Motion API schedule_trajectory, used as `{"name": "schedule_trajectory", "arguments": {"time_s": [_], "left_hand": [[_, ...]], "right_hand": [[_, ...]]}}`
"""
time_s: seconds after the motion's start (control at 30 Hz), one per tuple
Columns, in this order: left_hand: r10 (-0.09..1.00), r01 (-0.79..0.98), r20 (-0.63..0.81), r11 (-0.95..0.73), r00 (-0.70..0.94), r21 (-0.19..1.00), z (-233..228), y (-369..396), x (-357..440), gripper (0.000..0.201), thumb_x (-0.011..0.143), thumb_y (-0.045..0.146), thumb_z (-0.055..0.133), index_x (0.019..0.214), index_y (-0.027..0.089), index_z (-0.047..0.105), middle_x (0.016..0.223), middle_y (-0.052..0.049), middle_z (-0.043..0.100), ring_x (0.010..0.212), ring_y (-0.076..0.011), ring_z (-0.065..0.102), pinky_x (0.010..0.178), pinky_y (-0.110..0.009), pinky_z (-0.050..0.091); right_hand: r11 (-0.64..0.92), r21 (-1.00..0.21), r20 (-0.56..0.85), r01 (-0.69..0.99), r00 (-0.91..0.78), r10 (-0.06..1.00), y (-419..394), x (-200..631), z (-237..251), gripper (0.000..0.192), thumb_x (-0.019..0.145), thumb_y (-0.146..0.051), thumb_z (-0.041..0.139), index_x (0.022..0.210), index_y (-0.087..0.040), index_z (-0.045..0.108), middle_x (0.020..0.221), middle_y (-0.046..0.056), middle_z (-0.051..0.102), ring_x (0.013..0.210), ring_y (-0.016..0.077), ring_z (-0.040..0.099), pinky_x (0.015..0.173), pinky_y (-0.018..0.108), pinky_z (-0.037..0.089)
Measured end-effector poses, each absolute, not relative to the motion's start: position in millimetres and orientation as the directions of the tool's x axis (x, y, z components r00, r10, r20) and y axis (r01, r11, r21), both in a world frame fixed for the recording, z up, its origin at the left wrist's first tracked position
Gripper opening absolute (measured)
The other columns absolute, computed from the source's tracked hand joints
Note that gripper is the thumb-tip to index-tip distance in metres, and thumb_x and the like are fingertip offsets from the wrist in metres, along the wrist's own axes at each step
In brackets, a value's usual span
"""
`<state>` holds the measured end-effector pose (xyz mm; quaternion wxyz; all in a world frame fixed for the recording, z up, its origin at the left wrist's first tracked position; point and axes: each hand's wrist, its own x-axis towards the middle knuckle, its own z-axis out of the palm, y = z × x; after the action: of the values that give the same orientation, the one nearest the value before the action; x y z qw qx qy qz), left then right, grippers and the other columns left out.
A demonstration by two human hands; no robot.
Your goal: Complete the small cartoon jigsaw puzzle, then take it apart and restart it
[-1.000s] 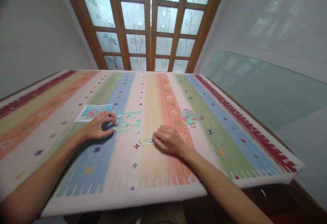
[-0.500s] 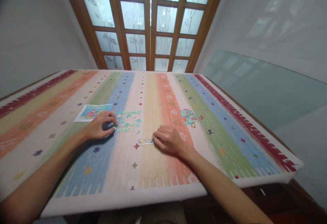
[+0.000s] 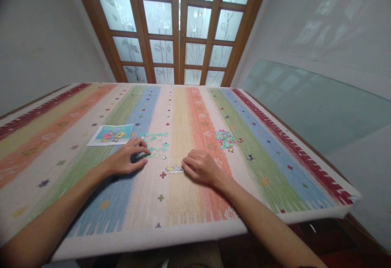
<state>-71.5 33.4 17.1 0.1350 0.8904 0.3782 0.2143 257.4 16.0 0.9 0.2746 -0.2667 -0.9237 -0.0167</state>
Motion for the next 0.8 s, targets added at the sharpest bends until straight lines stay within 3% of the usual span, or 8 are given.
{"name": "schedule_trajectory", "arguments": {"time_s": [0.8], "left_hand": [[0.733, 0.640, 0.255, -0.676, 0.630, 0.365, 22.1, 38.7, -83.0, 0.015, 0.071, 0.019, 0.056, 0.083, 0.022, 0.062, 0.097, -0.005, 0.060, 0.097, -0.0264, 0.054, 0.102, -0.050, 0.044]], "right_hand": [[0.858, -0.114, 0.521, 0.501, -0.705, 0.481, 15.9, 257.4, 2.0, 0.032, 0.100, -0.019, 0.048, 0.071, -0.019, 0.062, 0.063, 0.003, 0.056, 0.061, 0.0166, 0.047, 0.059, 0.034, 0.032]]}}
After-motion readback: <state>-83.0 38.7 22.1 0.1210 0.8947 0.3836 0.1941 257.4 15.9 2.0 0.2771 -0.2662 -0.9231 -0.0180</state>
